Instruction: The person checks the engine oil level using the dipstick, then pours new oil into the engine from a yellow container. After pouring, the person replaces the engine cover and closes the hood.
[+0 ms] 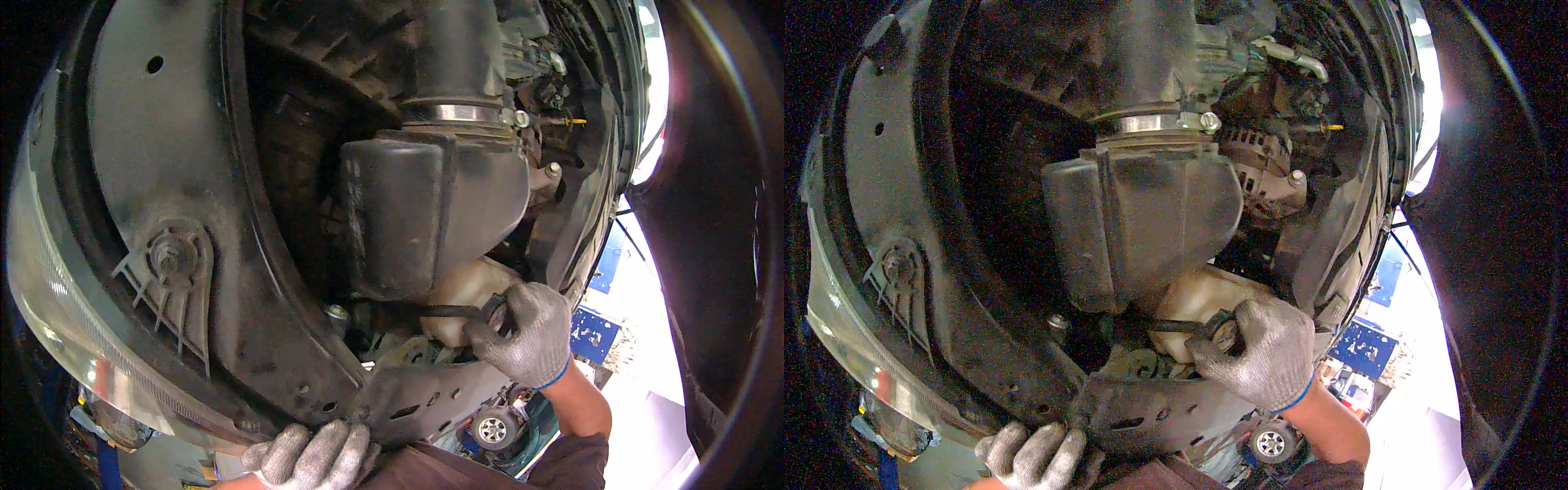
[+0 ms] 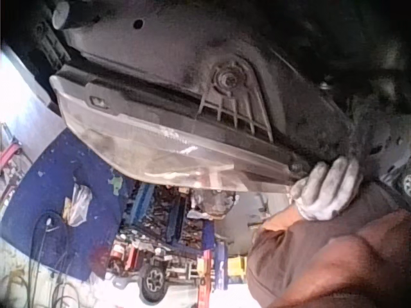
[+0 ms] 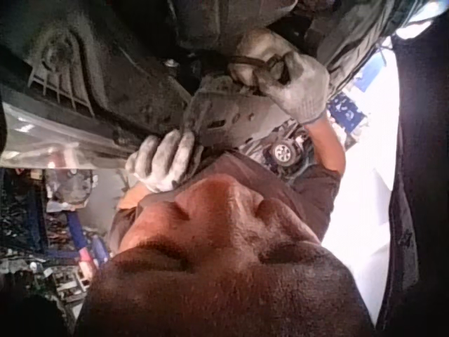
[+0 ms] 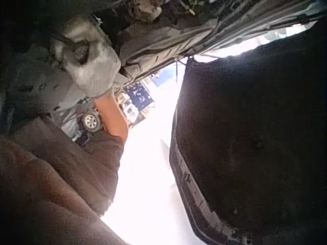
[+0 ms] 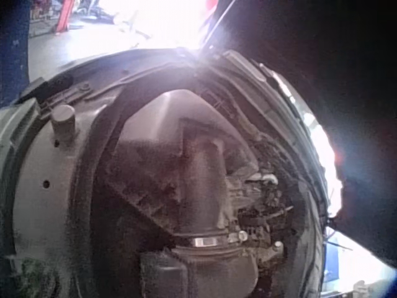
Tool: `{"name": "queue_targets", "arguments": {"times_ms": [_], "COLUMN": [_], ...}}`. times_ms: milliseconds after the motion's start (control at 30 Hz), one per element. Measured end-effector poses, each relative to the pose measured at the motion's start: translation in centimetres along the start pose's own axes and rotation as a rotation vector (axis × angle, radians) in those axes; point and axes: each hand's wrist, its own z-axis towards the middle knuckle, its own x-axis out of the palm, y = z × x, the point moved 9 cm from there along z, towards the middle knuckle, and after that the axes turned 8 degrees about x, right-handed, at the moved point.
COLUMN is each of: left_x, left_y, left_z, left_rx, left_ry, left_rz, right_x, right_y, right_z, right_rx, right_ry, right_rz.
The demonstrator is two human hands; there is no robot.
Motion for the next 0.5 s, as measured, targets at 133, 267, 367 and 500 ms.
{"name": "queue_targets", "arguments": {"times_ms": [133,267,367,500], "left_x": [-0.2,0.1,0.0,0.7], "left_y": [-0.2,-0.4,-0.3,-1.0], "left_z": [-0.4,-0.7,-0.5,0.3], "left_rx": [0.010,0.023,0.000,0.125], "left_ry": [-0.057,-0.088,-0.109,-0.024], "left_rz": [0.051,0.061,0.080,0.067], "right_x": [0.3,0.2,0.3,-0.1], "right_y": [-0.9,-0.5,-0.2,-0.5], "right_z": [0.4,0.2,0.2,0.6], "right_rx": [0.058,0.005,-0.009,0.040], "right_ry": [0.034,0.001,0.014,0.025], "right_rz": [-0.152,-0.120,-0.090,-0.038]}}
